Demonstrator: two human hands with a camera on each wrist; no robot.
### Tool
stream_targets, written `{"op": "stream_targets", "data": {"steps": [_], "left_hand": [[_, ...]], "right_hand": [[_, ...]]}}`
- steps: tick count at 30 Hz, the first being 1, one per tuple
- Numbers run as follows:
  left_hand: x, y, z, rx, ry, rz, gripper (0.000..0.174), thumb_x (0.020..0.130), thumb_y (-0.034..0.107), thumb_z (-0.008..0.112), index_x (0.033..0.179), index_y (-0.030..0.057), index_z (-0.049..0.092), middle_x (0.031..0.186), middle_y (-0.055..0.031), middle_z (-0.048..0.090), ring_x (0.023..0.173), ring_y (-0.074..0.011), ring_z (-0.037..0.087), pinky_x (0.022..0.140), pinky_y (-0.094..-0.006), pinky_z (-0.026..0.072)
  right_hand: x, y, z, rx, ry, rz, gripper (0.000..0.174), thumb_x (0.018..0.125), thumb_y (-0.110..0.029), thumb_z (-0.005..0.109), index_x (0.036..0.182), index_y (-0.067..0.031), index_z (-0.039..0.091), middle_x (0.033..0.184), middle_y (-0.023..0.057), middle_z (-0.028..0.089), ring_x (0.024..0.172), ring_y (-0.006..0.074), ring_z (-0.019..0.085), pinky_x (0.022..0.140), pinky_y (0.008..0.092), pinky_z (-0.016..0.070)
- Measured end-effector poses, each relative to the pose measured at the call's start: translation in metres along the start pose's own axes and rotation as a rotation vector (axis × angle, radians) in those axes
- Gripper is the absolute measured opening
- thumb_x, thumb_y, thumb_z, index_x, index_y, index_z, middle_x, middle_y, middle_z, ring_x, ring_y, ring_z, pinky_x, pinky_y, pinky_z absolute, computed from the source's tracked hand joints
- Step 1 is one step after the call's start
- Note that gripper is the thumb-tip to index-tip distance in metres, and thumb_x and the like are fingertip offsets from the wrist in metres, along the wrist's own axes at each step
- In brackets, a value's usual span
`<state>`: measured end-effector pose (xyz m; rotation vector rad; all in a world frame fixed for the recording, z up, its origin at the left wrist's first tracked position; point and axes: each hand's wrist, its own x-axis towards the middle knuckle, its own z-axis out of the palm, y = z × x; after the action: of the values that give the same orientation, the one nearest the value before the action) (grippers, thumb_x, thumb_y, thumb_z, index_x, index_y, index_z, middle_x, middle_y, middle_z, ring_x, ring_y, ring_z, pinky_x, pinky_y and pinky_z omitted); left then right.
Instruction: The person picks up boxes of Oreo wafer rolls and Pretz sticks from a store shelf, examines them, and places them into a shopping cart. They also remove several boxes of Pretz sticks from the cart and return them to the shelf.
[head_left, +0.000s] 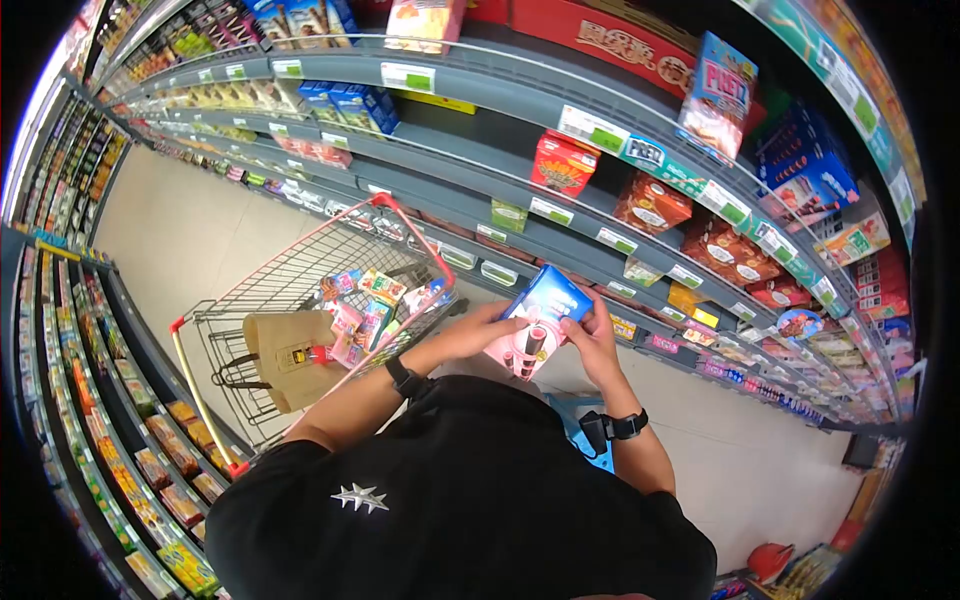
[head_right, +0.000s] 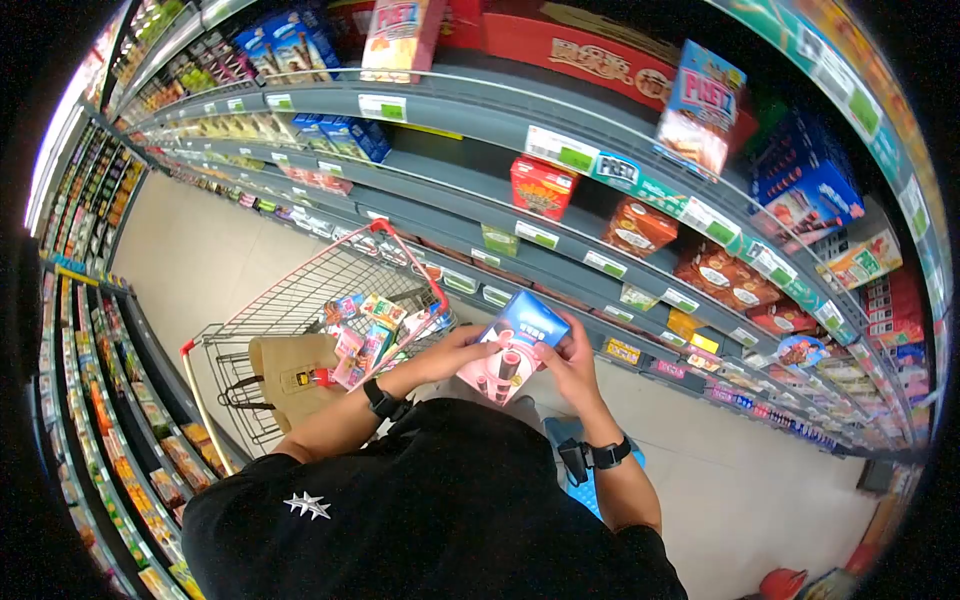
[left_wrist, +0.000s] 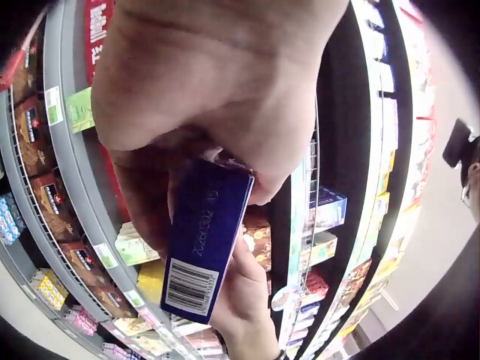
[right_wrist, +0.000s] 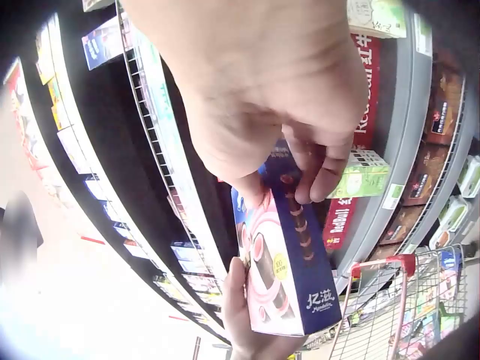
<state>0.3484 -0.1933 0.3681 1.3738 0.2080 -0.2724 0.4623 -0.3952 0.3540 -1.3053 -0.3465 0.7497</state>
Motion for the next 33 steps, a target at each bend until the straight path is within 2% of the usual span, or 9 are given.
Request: {"op": "stream_targets", "data": {"steps": [3, 8, 12, 15, 21, 26, 29, 32, 33], "left_hand": [[-0.012, 0.008, -0.023, -0.056, 0.057, 0.061, 0.047, 0.096, 0.032, 0.055, 0.13, 0.0, 0.051, 0.111, -0.0055, 0.062, 0.098, -0.0094, 0.056, 0.083, -0.0239, 0.045], [-0.031, 0.001, -0.078, -0.235, 0.184, 0.108, 0.043, 0.095, 0.026, 0.056, 0.128, -0.0021, 0.05, 0.113, -0.0076, 0.062, 0.102, -0.0132, 0.06, 0.086, -0.0252, 0.0483], [-0.056, 0.002, -0.113, -0.366, 0.258, 0.206, 0.043, 0.095, 0.026, 0.05, 0.124, -0.0064, 0.049, 0.115, -0.014, 0.062, 0.101, -0.0182, 0.062, 0.087, -0.0299, 0.0501], [-0.079, 0.019, -0.133, -0.605, 0.175, 0.281, 0.048, 0.095, 0.031, 0.049, 0.125, -0.0074, 0.048, 0.118, -0.0164, 0.061, 0.104, -0.0211, 0.063, 0.089, -0.0324, 0.0509], [-0.107, 0.034, -0.172, -0.54, 0.126, 0.292, 0.052, 0.096, 0.035, 0.048, 0.127, -0.0062, 0.047, 0.12, -0.0143, 0.06, 0.104, -0.0191, 0.062, 0.089, -0.0312, 0.0506], [-0.107, 0.034, -0.188, -0.512, 0.126, 0.285, 0.055, 0.096, 0.038, 0.049, 0.129, -0.0057, 0.047, 0.12, -0.0125, 0.06, 0.106, -0.0173, 0.06, 0.09, -0.0305, 0.0489], [-0.104, 0.034, -0.189, -0.563, 0.116, 0.321, 0.048, 0.098, 0.03, 0.046, 0.132, -0.0041, 0.046, 0.117, -0.0116, 0.061, 0.105, -0.0155, 0.06, 0.09, -0.0291, 0.048], [-0.098, 0.028, -0.197, -0.491, 0.208, 0.244, 0.046, 0.095, 0.021, 0.052, 0.134, -0.0027, 0.045, 0.117, -0.0119, 0.06, 0.102, -0.0143, 0.06, 0.086, -0.0272, 0.049], [-0.094, 0.027, -0.199, -0.386, 0.259, 0.284, 0.047, 0.094, 0.018, 0.054, 0.135, -0.0024, 0.044, 0.118, -0.0119, 0.06, 0.102, -0.014, 0.06, 0.084, -0.0268, 0.0492]], "right_hand": [[0.012, -0.007, 0.023, 0.037, -0.089, 0.035, 0.054, 0.088, -0.009, 0.065, 0.134, -0.0027, 0.037, 0.107, 0.0107, 0.063, 0.085, 0.0127, 0.06, 0.069, 0.0261, 0.0503], [0.039, -0.007, 0.085, -0.096, -0.242, 0.093, 0.03, 0.091, -0.015, 0.062, 0.116, 0.0008, 0.055, 0.101, 0.0064, 0.064, 0.082, 0.0109, 0.059, 0.068, 0.0259, 0.0493], [0.062, -0.017, 0.132, -0.136, -0.259, 0.055, 0.03, 0.091, -0.015, 0.062, 0.114, 0.0021, 0.055, 0.099, 0.0068, 0.065, 0.082, 0.0104, 0.059, 0.068, 0.0257, 0.0488], [0.073, -0.026, 0.168, -0.095, -0.282, 0.033, 0.029, 0.092, -0.015, 0.061, 0.114, 0.0025, 0.055, 0.099, 0.0073, 0.065, 0.082, 0.0102, 0.06, 0.068, 0.0255, 0.0484], [0.087, -0.034, 0.21, -0.08, -0.312, 0.061, 0.03, 0.093, -0.017, 0.058, 0.115, 0.0024, 0.055, 0.1, 0.007, 0.065, 0.084, 0.0094, 0.06, 0.069, 0.024, 0.0479], [0.093, -0.033, 0.228, -0.061, -0.232, 0.068, 0.035, 0.094, -0.018, 0.058, 0.121, 0.0021, 0.051, 0.103, 0.0067, 0.064, 0.086, 0.0094, 0.06, 0.069, 0.0234, 0.048], [0.095, -0.033, 0.229, -0.103, -0.209, 0.027, 0.037, 0.093, -0.017, 0.059, 0.123, 0.0023, 0.049, 0.104, 0.0065, 0.064, 0.085, 0.009, 0.059, 0.069, 0.0233, 0.0476], [0.096, -0.026, 0.223, -0.14, -0.181, -0.039, 0.038, 0.091, -0.014, 0.062, 0.123, 0.002, 0.048, 0.1, 0.006, 0.063, 0.083, 0.0082, 0.058, 0.068, 0.023, 0.047], [0.095, -0.025, 0.22, -0.155, -0.167, -0.062, 0.038, 0.091, -0.013, 0.062, 0.123, 0.0018, 0.048, 0.099, 0.0057, 0.063, 0.082, 0.008, 0.058, 0.067, 0.023, 0.0469]]}}
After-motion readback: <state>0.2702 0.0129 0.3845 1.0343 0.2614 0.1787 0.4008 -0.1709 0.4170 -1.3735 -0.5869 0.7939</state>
